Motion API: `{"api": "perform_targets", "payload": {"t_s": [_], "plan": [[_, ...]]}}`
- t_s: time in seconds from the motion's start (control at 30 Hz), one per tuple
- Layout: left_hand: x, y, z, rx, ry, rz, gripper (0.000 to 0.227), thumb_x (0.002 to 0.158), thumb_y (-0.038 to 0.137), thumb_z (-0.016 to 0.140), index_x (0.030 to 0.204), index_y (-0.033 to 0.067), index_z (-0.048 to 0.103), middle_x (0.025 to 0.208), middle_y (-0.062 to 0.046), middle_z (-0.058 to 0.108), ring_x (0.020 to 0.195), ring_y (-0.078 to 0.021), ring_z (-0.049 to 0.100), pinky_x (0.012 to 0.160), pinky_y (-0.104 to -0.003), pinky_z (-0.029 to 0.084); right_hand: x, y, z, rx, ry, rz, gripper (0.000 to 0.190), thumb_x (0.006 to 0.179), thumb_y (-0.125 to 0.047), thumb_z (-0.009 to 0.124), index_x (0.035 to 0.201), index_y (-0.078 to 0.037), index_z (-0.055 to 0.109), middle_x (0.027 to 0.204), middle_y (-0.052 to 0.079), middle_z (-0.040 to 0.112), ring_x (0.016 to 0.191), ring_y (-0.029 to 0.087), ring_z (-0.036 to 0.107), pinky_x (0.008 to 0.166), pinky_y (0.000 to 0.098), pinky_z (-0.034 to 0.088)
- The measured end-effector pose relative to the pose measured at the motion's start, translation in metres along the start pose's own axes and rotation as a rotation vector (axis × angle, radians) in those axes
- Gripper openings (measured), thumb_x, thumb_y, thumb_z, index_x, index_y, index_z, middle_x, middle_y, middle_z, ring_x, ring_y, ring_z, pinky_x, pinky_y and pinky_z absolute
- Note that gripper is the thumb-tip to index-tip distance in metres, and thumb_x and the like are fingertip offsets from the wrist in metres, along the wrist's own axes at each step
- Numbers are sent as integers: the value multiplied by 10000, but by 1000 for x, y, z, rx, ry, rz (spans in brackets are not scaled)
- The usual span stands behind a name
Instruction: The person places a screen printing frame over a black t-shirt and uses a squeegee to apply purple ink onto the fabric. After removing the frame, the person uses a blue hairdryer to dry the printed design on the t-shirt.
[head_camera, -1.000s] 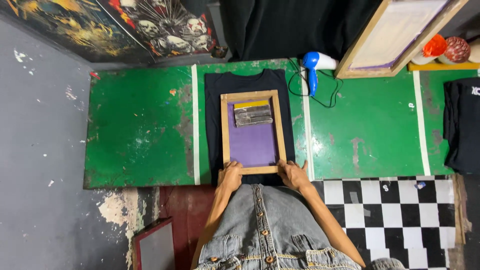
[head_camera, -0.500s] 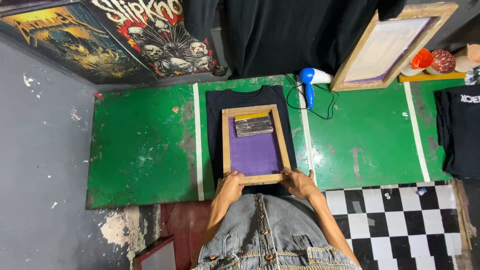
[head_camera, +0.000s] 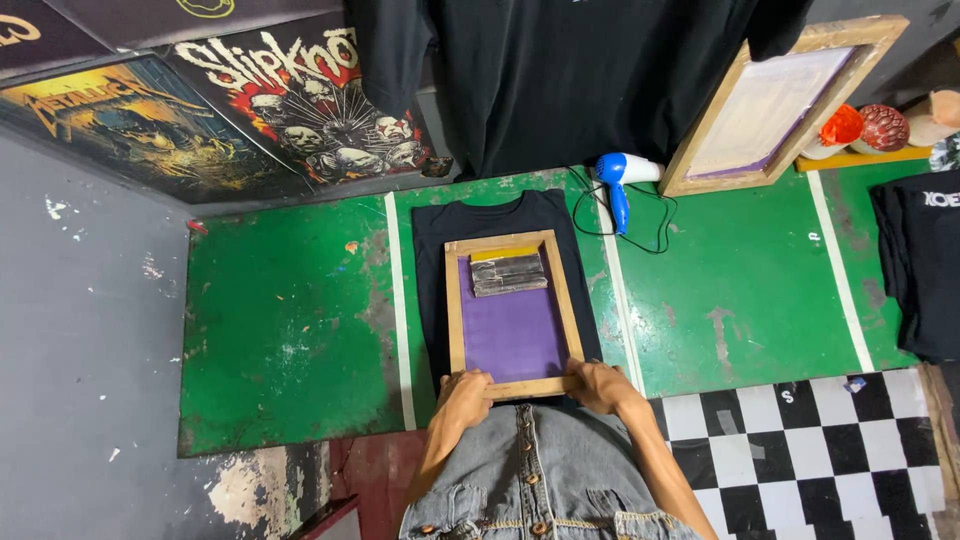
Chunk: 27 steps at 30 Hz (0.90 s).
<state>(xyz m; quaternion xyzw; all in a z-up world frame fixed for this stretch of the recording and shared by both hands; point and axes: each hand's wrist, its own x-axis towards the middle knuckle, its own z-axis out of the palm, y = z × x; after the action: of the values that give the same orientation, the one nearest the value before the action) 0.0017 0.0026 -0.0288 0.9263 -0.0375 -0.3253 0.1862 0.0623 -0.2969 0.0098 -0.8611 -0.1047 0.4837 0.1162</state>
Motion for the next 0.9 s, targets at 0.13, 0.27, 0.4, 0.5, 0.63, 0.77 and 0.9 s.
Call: {"api": "perform_targets", "payload": {"t_s": [0.13, 0.27, 0.4, 0.5, 0.63, 0.77, 0.9], "plan": [[19, -13, 40, -1, -54, -9, 374, 835, 341, 680, 1209, 329, 675, 1193, 12, 679, 1199, -309, 633, 1016, -549, 429, 37, 20, 38, -15, 8, 30, 552, 944, -419, 655, 1458, -334, 472, 1468, 167, 543, 1404, 406, 490, 1146, 616, 368], [38, -27, 77, 56, -43, -29, 369, 851, 367, 670, 1218, 340, 662, 1237, 26, 641, 1243, -309, 587, 1035, -556, 405, 49, 19, 48, -73, 58, 29, 559, 915, -402, 673, 1441, -361, 491, 1508, 146, 432, 1435, 403, 417, 1126, 559, 422], [21, 1, 26, -495, -145, -465, 417, 867, 507, 515, 1218, 338, 666, 1313, 63, 695, 1296, -240, 617, 1107, -437, 450, 55, 14, 63, -190, 109, 87, 466, 938, -432, 623, 1385, -362, 512, 1600, 134, 295, 1535, 367, 242, 1136, 522, 395], [41, -35, 80, -103, -27, -63, 332, 899, 357, 541, 1177, 282, 705, 1308, -46, 684, 1252, -344, 629, 988, -538, 503, 53, 11, 69, -135, 150, 87, 404, 939, -417, 642, 1319, -321, 544, 1610, 150, 237, 1538, 376, 210, 1128, 522, 402], [37, -15, 45, -131, 17, 25, 360, 967, 343, 512, 1186, 165, 736, 1283, -206, 672, 1192, -453, 612, 941, -555, 517, 40, -4, 50, -114, 151, 94, 440, 901, -443, 706, 1294, -317, 552, 1594, 163, 249, 1530, 378, 229, 1128, 520, 401], [88, -18, 58, 60, 159, 62, 332, 910, 459, 538, 1156, 270, 658, 1193, -57, 679, 1173, -279, 624, 1013, -540, 408, 44, -15, 26, 82, 305, 76, 701, 893, -663, 619, 1489, -375, 389, 1572, 154, 302, 1541, 359, 215, 1170, 618, 297], [129, 9, -20, 154, 387, 109, 418, 899, 327, 624, 1304, 228, 585, 1208, -50, 615, 1178, -276, 561, 976, -551, 436, 80, -12, 11, 328, 717, 61, 619, 1037, -578, 454, 1569, -296, 312, 1527, 131, 347, 1485, 372, 284, 1147, 665, 304]]}}
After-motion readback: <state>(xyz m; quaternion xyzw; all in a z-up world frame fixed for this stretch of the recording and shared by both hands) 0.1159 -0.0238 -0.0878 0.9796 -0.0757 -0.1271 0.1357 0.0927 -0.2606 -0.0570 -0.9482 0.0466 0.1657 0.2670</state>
